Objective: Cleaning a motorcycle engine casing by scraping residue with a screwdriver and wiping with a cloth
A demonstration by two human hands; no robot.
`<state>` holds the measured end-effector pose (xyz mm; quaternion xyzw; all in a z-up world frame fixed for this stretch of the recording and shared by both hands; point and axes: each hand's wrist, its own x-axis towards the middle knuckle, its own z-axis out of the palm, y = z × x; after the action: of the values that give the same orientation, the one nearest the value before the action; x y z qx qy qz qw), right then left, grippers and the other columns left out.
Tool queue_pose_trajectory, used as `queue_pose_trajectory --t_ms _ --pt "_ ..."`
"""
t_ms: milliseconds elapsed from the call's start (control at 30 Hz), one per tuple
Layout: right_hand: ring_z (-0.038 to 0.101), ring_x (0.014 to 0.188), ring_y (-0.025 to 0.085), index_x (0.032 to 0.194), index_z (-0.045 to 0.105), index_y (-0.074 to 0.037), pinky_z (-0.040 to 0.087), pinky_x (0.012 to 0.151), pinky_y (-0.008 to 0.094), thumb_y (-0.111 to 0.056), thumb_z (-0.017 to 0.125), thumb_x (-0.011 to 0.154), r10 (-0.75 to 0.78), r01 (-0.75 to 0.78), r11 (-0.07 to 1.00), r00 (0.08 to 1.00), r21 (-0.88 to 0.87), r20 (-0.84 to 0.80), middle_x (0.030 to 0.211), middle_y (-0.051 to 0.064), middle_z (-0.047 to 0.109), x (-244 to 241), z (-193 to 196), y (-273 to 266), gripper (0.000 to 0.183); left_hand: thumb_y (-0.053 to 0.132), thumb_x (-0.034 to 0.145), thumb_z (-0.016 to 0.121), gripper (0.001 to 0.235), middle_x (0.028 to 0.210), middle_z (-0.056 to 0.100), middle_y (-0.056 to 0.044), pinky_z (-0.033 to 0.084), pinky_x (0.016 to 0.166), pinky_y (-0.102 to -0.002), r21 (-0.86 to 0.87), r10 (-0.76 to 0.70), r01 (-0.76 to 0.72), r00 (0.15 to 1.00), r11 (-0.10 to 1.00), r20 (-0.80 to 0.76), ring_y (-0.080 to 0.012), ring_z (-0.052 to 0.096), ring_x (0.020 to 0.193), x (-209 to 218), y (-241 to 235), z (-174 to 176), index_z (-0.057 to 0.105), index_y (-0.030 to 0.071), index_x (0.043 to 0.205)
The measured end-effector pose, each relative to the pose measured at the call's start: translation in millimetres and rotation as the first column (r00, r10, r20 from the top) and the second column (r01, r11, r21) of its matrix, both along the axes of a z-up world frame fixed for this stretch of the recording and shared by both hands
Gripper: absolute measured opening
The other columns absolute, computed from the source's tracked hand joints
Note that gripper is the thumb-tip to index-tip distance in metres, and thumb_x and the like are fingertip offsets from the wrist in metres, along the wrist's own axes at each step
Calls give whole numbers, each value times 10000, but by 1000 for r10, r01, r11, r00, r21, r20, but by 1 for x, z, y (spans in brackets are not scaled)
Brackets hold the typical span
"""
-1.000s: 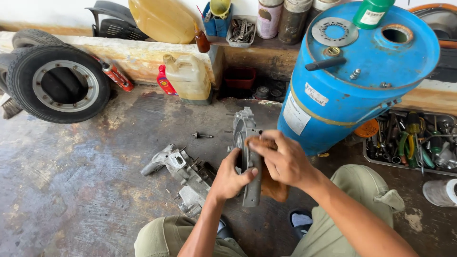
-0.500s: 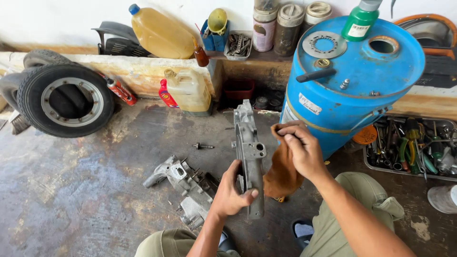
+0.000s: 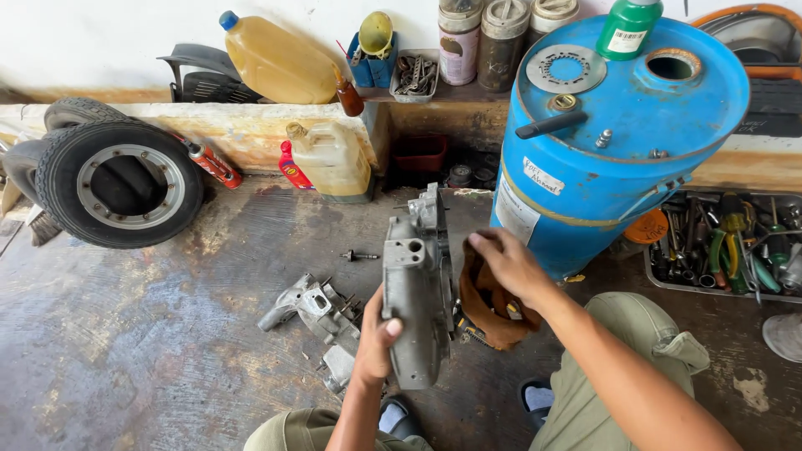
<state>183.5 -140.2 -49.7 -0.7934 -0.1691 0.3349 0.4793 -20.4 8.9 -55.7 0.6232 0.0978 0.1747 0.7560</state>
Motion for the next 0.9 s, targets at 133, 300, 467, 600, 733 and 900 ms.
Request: queue_pose_trajectory --t_ms 133,300,467,600,733,900 --pt "537 481 167 1343 646 -22 357 432 286 -444 491 1010 41 -32 998 986 58 -159 669 111 652 -20 14 11 560 531 618 672 1068 1387 541 -297 366 1013 -611 -60 127 -128 992 990 -22 -446 507 1221 -19 8 -16 455 -73 1472" --pt "686 370 248 1358 481 80 423 219 273 -365 557 981 490 -316 792 839 523 -235 620 213 756 -16 23 8 589 565 647 767 960 1144 682 -226 527 845 -476 -253 -36 56 996 966 82 -331 639 984 -13 -5 43 572 -101 1311" --pt "699 1188 327 1361 633 -50 522 1007 475 -642 640 776 420 -427 846 903 320 93 1353 165 703 -7 -9 5 832 624 656 732 1031 1156 674 -234 544 806 -487 -111 -67 70 997 991 29 -352 657 967 -16 1 32 530 -91 1370" --pt "658 909 329 1215 626 66 488 848 466 -585 431 913 267 -59 876 885 478 -380 1101 247 704 -15 18 11 744 691 691 650 1007 1267 631 -231 481 956 -617 288 -163 159 987 944 -13 -424 601 1152 -9 -1 33 514 -46 1363" --pt "567 823 227 1045 638 -12 412 815 394 -509 490 966 139 25 892 935 451 -327 916 128 631 -16 3 19 524 723 695 599 943 1075 678 -156 547 802 -511 417 -230 284 957 863 -177 -334 640 965 -11 -8 42 588 -38 1252" --pt "569 810 177 1071 660 8 453 752 321 -211 551 981 -148 231 924 950 303 -274 931 112 660 -25 -24 25 261 498 679 727 1082 1445 517 -318 439 1032 -628 58 -338 374 886 926 -318 -488 511 1310 -18 -4 26 348 -87 1507"
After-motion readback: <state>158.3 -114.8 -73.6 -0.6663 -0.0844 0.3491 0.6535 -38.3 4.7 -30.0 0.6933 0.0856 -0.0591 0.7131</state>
